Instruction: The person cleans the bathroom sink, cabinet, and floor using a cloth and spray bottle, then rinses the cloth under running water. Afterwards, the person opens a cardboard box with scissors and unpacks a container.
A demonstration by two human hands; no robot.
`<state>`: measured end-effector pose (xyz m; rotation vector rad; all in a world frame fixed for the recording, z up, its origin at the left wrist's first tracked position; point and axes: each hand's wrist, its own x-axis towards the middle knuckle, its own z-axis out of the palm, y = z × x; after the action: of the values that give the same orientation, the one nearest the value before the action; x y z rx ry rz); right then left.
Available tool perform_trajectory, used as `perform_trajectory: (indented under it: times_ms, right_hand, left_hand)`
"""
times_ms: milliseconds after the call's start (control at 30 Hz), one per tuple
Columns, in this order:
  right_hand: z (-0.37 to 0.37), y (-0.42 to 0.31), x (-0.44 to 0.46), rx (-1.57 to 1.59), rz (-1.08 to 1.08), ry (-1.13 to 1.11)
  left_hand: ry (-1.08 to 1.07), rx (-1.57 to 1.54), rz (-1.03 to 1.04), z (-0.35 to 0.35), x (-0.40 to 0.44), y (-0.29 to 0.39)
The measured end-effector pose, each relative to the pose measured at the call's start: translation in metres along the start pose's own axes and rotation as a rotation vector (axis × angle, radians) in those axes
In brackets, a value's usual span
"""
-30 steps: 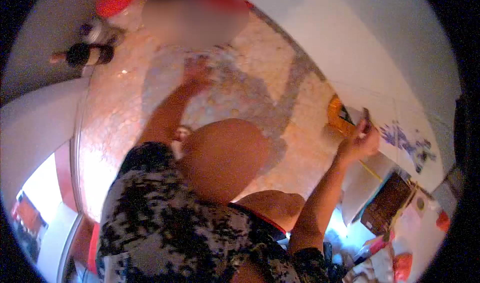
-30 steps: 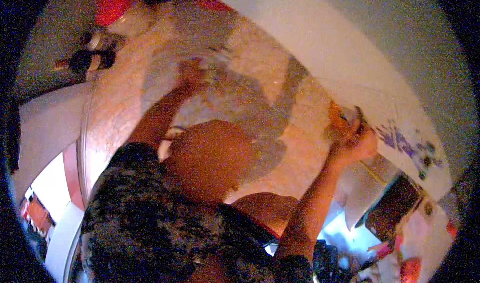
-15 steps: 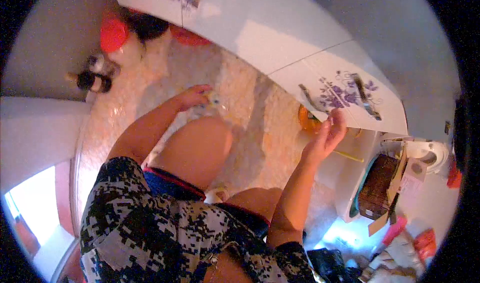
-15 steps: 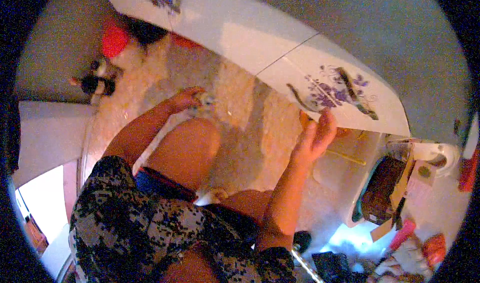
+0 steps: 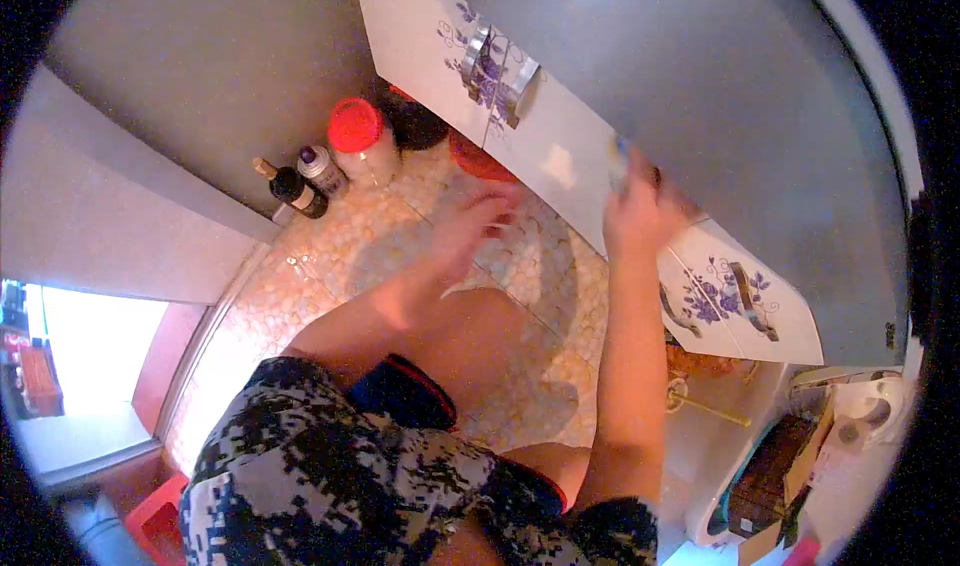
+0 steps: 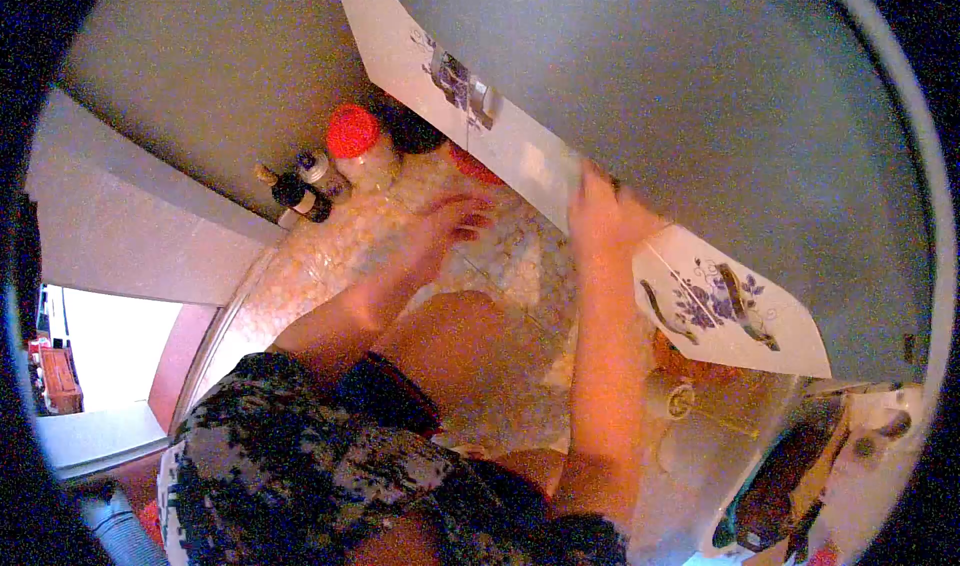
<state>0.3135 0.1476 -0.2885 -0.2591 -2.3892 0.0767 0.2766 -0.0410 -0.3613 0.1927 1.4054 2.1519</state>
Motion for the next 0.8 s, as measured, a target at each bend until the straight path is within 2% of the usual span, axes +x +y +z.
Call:
perform_trajectory:
  times_ms: [33,67,133,167,267,367,533,600,633,700,767,800]
  right_hand:
    - [0.022,-0.015,0.012,0.133,0.181,-0.234]
    - [0.044,-0.030,0.025,0.218,0.383,-0.452]
    - [0.100,-0.032,-0.006,0.044,-0.074,-0.346]
    - [0.118,-0.025,-0.022,-0.427,-0.586,-0.132]
    - [0.126,0.008,-0.047,-0.164,-0.755,-0.285]
    - [0.062,-0.009,-0.005,-0.297,-0.648,-0.512]
    - [0.081,-0.030,0.025,-0.360,-0.374,-0.142]
    - [0.082,-0.031,0.034,-0.392,-0.396,0.027]
    - [0.085,-0.027,0.030,-0.406,-0.474,0.095]
    - [0.073,-0.015,0.019,-0.377,-0.632,0.019]
    - [0.038,0.001,0.000,-0.288,-0.779,-0.262]
    - [0.011,0.004,-0.006,-0.215,-0.740,-0.164]
  left_hand:
    - [0.198,0.029,0.011,-0.014,0.000,-0.008]
    - [0.155,0.003,-0.038,-0.019,-0.003,-0.008]
    - [0.071,-0.050,-0.143,-0.032,-0.019,-0.012]
    - [0.077,0.002,-0.147,-0.044,-0.021,-0.013]
    - [0.114,0.059,-0.202,-0.071,-0.029,-0.032]
    - [0.198,0.062,-0.231,-0.103,-0.027,-0.020]
    - [0.272,0.000,-0.206,-0.107,-0.014,-0.017]
    - [0.228,-0.057,-0.130,-0.090,0.001,-0.007]
    - [0.209,-0.088,-0.100,-0.081,0.003,0.000]
    - [0.147,-0.104,0.032,-0.071,0.017,0.021]
    - [0.137,-0.087,0.155,-0.053,0.017,0.064]
    - [0.157,-0.067,0.220,-0.042,0.014,0.094]
